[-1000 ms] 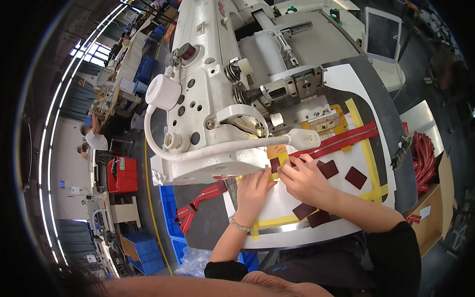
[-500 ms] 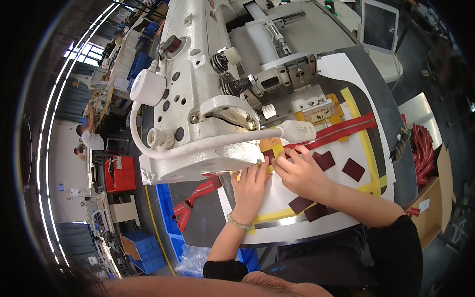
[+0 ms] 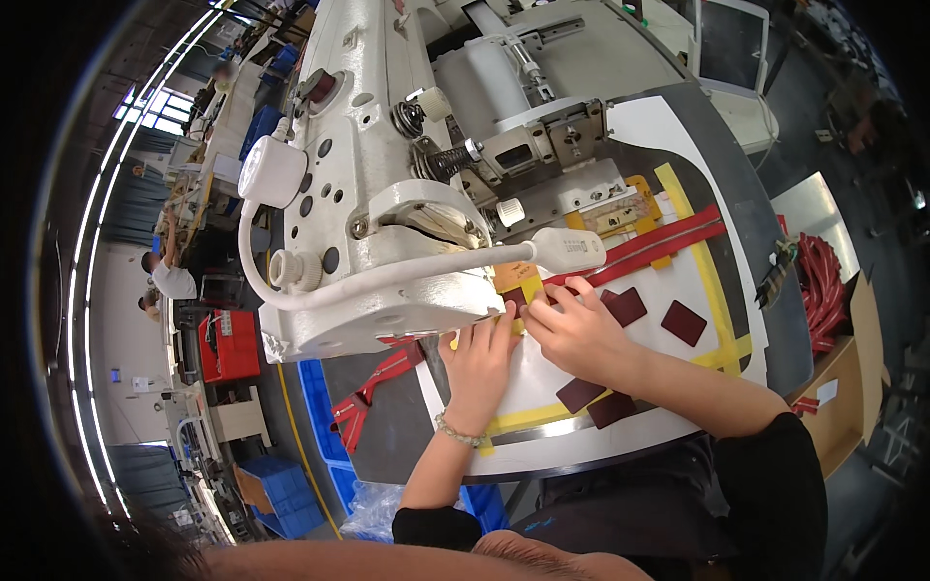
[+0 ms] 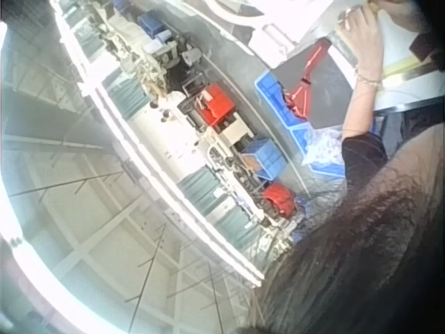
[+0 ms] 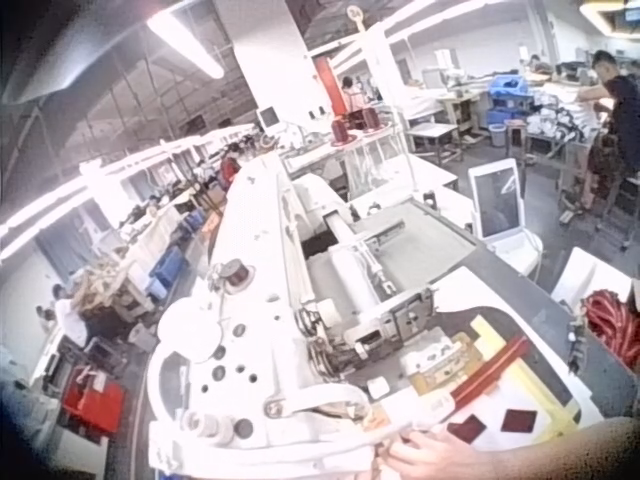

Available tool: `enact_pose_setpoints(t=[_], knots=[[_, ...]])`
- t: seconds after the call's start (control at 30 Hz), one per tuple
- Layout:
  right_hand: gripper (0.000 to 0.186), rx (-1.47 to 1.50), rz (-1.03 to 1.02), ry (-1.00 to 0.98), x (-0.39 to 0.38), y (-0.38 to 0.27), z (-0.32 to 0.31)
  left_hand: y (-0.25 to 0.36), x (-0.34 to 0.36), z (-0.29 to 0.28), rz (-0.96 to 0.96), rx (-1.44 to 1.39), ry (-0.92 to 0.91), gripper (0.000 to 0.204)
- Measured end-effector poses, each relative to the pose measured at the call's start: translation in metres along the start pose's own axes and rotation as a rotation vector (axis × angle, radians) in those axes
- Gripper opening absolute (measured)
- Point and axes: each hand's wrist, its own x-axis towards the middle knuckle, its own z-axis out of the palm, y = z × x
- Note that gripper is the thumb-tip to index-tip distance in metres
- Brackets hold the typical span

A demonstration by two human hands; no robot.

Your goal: Preparing and sewing red leather components using an industrial sewing machine.

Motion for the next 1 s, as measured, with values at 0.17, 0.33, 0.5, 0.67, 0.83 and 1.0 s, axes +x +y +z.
enact_pose_setpoints(t=[0.17,0.33,0.5,0.67,0.83,1.0], knots=[[0.025,0.002,0.008,0.001,0.0,0.0,-0.001,-0.001,0.002,-0.001,0.007,0.003,0.0,0.046],[0.026,0.011,0.006,-0.027,0.0,-0.001,-0.001,-0.002,0.002,-0.002,0.013,-0.019,0.012,0.046],[0.026,0.018,0.0,-0.005,-0.002,0.0,0.0,-0.001,0.003,-0.003,0.009,-0.01,0.0,0.046],[0.031,-0.024,-0.001,-0.024,-0.006,0.0,0.002,-0.001,0.003,-0.004,0.006,-0.031,-0.004,0.044],[0.036,0.116,0.003,-0.11,-0.01,0.007,-0.012,-0.003,0.0,-0.002,-0.012,-0.026,0.007,0.043],[0.035,0.154,-0.045,-0.111,-0.018,0.016,-0.009,-0.019,0.004,0.0,0.054,-0.147,0.047,0.039]])
